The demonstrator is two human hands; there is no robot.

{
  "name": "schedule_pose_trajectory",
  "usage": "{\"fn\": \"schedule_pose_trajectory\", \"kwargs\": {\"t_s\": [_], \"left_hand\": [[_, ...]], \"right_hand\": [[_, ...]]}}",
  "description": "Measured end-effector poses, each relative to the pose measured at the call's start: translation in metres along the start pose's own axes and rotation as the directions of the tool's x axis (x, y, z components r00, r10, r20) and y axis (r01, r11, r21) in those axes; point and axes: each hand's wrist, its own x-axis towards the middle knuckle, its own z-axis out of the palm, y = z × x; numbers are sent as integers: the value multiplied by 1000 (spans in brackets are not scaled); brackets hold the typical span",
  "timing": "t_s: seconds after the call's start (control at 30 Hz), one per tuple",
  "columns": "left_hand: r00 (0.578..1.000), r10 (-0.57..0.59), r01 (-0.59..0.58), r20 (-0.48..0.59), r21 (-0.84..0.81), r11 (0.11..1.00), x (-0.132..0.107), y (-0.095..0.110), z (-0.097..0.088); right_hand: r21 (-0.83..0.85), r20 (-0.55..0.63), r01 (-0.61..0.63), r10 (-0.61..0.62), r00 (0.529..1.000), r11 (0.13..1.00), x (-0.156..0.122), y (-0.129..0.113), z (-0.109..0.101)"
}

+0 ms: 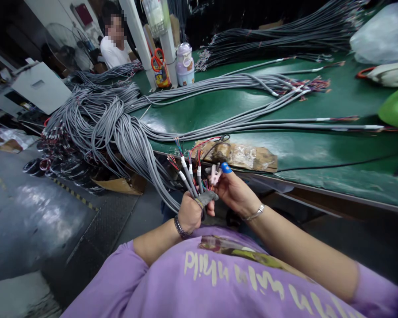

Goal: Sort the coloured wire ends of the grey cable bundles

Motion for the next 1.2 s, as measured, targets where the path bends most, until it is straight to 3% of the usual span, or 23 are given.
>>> {"fn": "schedule_pose_trajectory", "kwargs": {"t_s": [0.23,0.47,0.77,0.93,1.2], "left_hand": [[1000,10,-11,25,10,1000,-5,-6,-9],[1000,13,-15,22,102,995,-10,-12,-18],[1000,10,-9,-8,120,993,-15,-12,-21],[999,10,-4,-38,135,991,-19,-14,-23],[999,31,-30,-14,96,995,-33,-9,-26]], "right_hand": [[90,5,-105,105,994,990,-4,3,-11],[57,-76,-139,143,987,989,-15,10,-24],[-153,-223,-109,73,972,982,-27,24,-49],[-170,-220,-109,70,973,979,-36,33,-57],[-195,-172,-90,57,983,977,-50,41,-52]]}}
